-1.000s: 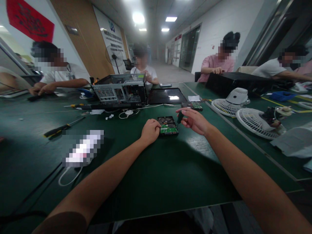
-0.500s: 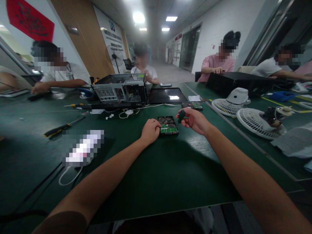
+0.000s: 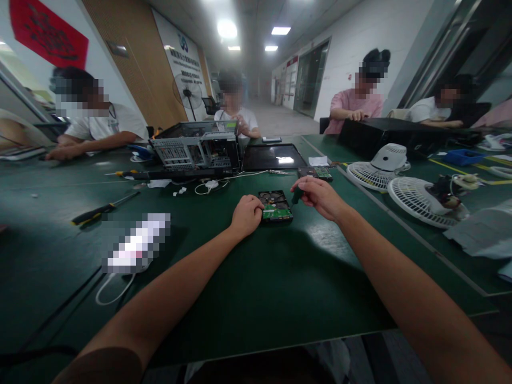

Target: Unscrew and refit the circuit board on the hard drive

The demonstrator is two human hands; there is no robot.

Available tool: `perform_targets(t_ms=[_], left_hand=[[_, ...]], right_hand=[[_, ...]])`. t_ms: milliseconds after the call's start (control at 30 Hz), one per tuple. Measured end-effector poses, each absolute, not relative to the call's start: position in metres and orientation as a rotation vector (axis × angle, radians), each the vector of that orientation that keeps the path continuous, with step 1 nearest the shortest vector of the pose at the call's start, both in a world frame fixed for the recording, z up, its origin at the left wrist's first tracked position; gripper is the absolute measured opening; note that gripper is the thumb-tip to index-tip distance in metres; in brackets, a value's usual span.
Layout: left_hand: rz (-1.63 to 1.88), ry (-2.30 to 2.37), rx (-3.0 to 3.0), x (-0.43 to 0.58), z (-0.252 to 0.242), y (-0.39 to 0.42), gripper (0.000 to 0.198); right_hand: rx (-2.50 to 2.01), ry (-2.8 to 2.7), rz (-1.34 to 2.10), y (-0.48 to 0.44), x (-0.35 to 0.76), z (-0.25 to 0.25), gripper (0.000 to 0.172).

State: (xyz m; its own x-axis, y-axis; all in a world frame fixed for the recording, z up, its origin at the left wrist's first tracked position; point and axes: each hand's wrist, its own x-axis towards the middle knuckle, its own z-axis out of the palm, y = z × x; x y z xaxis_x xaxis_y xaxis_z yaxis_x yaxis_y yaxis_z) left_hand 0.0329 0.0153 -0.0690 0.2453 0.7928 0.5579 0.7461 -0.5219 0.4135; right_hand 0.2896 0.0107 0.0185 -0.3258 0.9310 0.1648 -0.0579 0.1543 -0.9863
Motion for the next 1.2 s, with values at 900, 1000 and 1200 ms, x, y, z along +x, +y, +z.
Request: perform_targets(t_ms=[900, 1000, 1200], left_hand=[[1.150, 1.510, 2.426, 0.0332, -0.0679, 0.0143, 0.023], [1.158, 1.503, 2.433, 0.0330, -0.0680, 0.0142, 0.023], [1.138, 1.522, 2.421, 0.0335, -0.0689, 0.0150, 0.023]], right_hand=[[-0.839, -1.405, 1.608, 0.0062, 0.2884, 0.0223, 0.027], [-0.842, -1.358, 1.611, 0.0082, 0.2904, 0.0228, 0.028], [-0.844, -1.335, 1.620, 0.0079, 0.2913, 0.0233, 0.027]])
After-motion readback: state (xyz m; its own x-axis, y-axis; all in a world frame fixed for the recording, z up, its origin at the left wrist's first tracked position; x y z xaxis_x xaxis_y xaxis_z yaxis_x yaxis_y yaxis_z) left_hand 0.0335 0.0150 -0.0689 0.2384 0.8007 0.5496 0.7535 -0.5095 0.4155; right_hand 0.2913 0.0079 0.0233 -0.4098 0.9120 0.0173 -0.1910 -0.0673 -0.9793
